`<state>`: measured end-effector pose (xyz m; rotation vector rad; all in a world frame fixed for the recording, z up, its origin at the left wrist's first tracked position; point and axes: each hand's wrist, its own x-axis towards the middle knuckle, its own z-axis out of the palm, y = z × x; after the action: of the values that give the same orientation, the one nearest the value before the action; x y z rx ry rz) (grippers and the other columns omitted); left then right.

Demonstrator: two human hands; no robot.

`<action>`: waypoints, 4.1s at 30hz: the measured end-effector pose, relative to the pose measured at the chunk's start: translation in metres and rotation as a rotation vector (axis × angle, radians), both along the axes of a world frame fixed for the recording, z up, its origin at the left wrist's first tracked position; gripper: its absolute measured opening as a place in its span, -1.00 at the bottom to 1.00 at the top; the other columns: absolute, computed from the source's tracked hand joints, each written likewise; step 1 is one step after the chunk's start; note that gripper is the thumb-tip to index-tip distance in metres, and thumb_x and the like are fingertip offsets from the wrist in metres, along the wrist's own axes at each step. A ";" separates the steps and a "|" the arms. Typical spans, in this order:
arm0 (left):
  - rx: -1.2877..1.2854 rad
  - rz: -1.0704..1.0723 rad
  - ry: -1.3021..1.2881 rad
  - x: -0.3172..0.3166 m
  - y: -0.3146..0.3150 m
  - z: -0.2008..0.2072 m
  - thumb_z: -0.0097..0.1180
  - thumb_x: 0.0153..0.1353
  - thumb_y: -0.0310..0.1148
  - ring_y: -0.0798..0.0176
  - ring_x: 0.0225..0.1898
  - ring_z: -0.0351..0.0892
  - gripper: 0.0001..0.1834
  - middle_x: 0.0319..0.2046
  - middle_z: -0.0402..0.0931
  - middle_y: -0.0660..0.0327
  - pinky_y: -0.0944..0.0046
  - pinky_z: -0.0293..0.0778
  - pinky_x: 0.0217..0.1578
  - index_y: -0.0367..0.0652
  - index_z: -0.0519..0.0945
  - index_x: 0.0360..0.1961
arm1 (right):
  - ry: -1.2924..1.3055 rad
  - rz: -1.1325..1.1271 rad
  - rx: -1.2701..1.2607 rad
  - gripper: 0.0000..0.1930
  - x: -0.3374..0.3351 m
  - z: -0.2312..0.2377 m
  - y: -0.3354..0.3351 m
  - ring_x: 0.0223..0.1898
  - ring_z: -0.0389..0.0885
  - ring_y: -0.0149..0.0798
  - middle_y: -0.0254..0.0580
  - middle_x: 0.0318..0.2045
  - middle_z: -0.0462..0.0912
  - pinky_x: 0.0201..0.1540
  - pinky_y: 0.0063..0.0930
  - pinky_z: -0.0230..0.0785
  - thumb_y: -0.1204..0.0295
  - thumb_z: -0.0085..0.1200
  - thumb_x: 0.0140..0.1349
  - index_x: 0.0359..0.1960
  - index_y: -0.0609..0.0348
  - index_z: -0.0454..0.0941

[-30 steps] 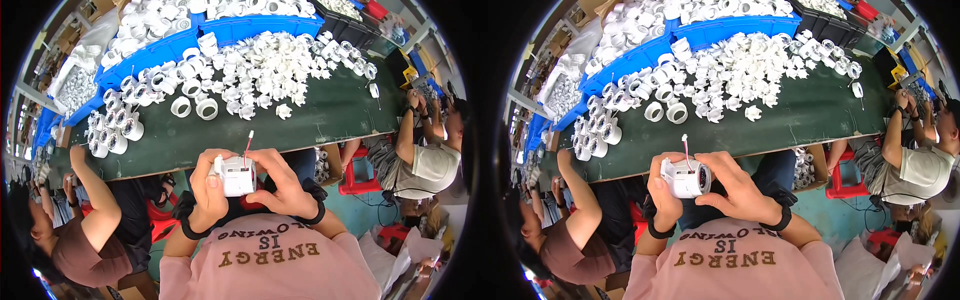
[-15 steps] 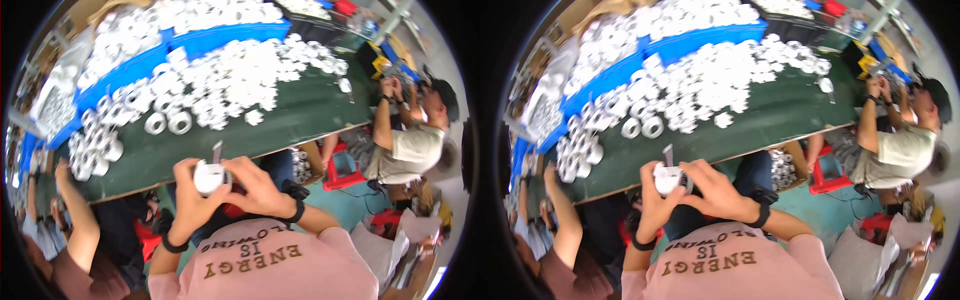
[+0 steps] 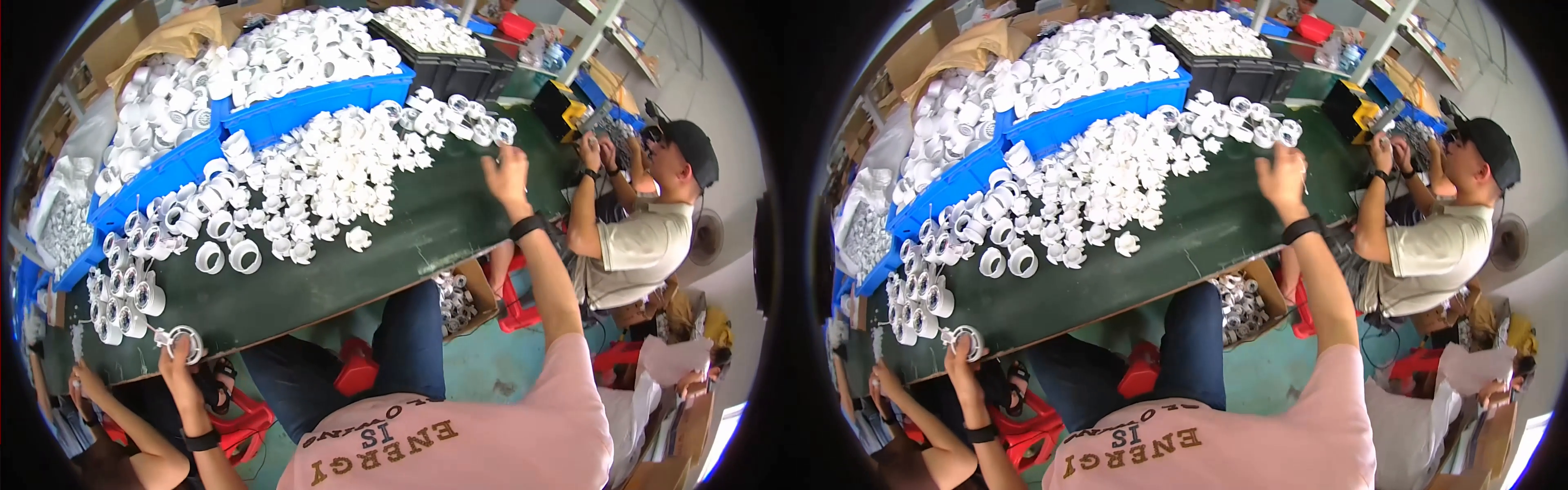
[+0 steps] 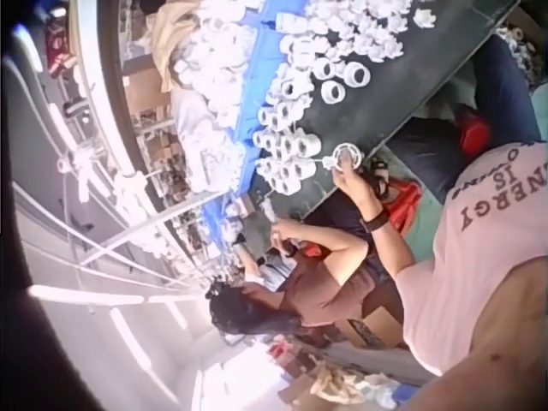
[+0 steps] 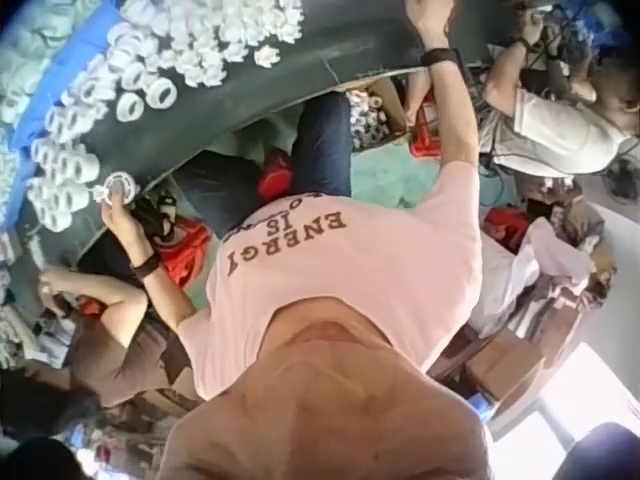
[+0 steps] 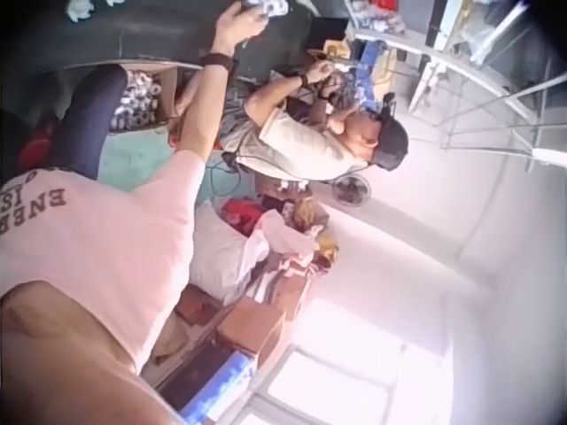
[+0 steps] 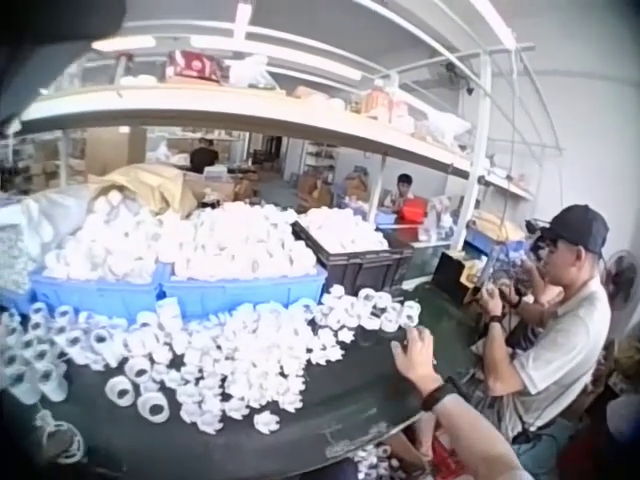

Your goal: The person assembles camera housings by hand, picking up a base and a cover, fitting them together, and setting the unit aside. They repeat this process, reaching into bins for more components to assemble each housing.

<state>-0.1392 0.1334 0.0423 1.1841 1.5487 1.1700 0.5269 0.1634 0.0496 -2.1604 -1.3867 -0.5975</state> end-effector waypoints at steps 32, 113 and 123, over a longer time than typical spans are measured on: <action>0.634 -0.115 0.350 0.132 0.002 -0.010 0.02 0.18 -0.65 0.45 -0.45 0.34 -0.92 -0.33 0.41 0.26 0.47 0.28 -0.44 -0.28 0.45 -0.31 | 0.576 0.538 0.080 -0.54 -0.007 -0.043 0.085 0.07 0.45 -0.22 -0.07 0.09 0.46 0.10 -0.39 0.30 0.27 0.03 0.31 0.19 0.18 0.34; 0.889 -0.669 0.425 0.312 -0.006 -0.059 0.23 -0.13 -0.32 0.10 -0.06 0.32 -0.71 -0.21 0.40 0.14 0.12 0.27 -0.06 -0.21 0.59 -0.33 | 0.178 0.546 -0.068 -0.73 -0.188 -0.021 -0.051 -0.17 0.53 -0.10 -0.08 -0.22 0.54 -0.10 -0.35 0.36 0.27 -0.06 0.36 -0.08 0.09 0.59; 0.874 -0.702 0.405 0.310 -0.003 -0.057 0.23 -0.11 -0.32 0.08 -0.05 0.32 -0.68 -0.20 0.39 0.13 0.10 0.26 -0.04 -0.22 0.58 -0.29 | 0.109 0.490 -0.137 -0.77 -0.188 -0.025 -0.049 -0.19 0.54 -0.02 -0.07 -0.20 0.51 -0.17 -0.27 0.40 0.31 -0.08 0.34 -0.09 0.09 0.55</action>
<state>0.1711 0.1301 -0.0144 2.4092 0.6842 1.1573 0.3388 0.1144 0.0244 -1.8132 -1.8490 -0.2000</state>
